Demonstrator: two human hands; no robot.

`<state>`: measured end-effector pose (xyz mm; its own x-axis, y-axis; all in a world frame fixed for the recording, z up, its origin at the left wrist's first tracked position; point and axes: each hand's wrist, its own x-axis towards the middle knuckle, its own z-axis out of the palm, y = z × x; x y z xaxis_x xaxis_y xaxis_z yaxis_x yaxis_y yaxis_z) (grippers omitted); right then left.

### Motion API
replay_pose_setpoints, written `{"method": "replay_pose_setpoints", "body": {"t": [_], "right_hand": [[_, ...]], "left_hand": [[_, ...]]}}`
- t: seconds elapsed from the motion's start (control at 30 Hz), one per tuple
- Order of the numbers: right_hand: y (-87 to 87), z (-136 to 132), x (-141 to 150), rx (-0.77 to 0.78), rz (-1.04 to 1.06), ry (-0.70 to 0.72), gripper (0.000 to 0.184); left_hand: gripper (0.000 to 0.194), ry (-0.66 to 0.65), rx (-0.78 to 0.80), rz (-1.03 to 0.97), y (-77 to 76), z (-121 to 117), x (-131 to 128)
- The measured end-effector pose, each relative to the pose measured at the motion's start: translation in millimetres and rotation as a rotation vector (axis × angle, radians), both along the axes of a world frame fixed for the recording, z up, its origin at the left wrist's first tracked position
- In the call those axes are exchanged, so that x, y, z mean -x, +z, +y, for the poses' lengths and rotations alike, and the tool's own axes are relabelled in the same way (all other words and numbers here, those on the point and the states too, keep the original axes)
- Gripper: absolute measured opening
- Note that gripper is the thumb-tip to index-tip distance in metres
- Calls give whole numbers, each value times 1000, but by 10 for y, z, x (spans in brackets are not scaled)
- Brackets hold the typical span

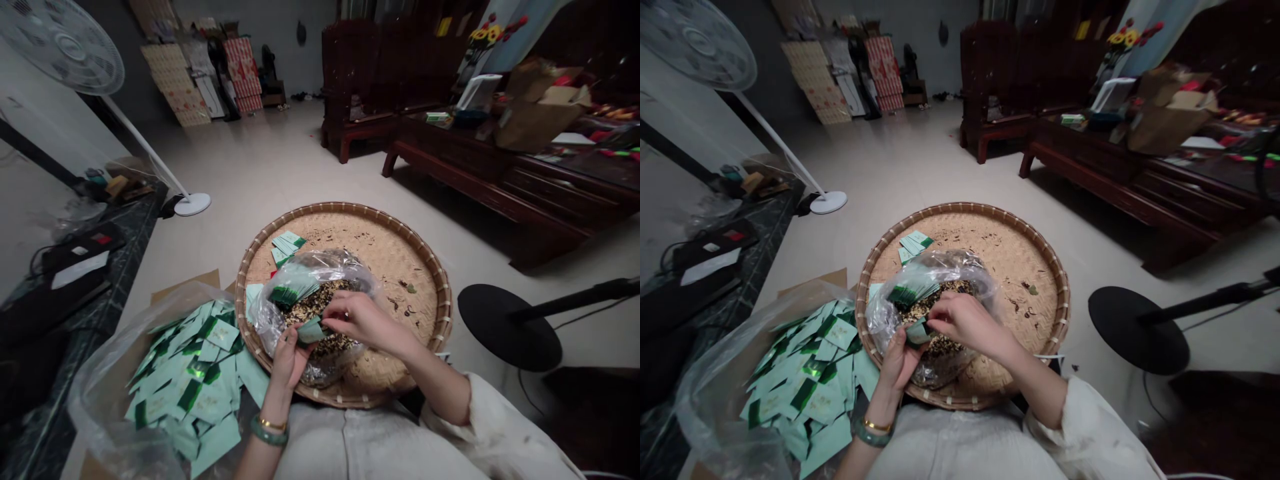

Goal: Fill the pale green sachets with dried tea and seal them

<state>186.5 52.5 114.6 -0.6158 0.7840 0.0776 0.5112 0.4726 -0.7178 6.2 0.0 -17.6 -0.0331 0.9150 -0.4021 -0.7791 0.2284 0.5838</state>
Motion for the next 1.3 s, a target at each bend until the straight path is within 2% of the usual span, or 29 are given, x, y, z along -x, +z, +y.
{"method": "replay_pose_setpoints", "body": {"t": [0.13,0.37,0.47,0.57,0.7,0.8,0.87,1.0,1.1,1.2,1.3], "right_hand": [[-7,2,5,30,93,-65,8],[-196,39,29,313,323,-145,10],[-275,107,29,389,424,-203,16],[-314,176,21,330,449,-272,21],[-291,159,38,79,308,-215,25],[-295,96,86,57,276,-126,48],[-342,83,122,78,281,-127,52],[-499,142,144,207,340,-247,34],[-586,182,126,332,358,-224,33],[-631,181,118,392,386,-205,32],[-681,170,120,448,455,-253,32]], "left_hand": [[36,9,7,3,-5,-1,-2],[33,15,18,-2,-15,9,-2],[33,29,35,-3,-14,15,4],[36,53,54,-20,9,22,9],[38,70,67,-37,53,28,-3],[33,69,52,-22,76,18,-41],[30,57,47,-6,94,5,-72],[33,-74,6,136,172,0,-90],[38,-166,-47,324,269,39,-72],[31,-176,-58,474,341,94,-87],[25,-90,-36,528,335,120,-152]]}}
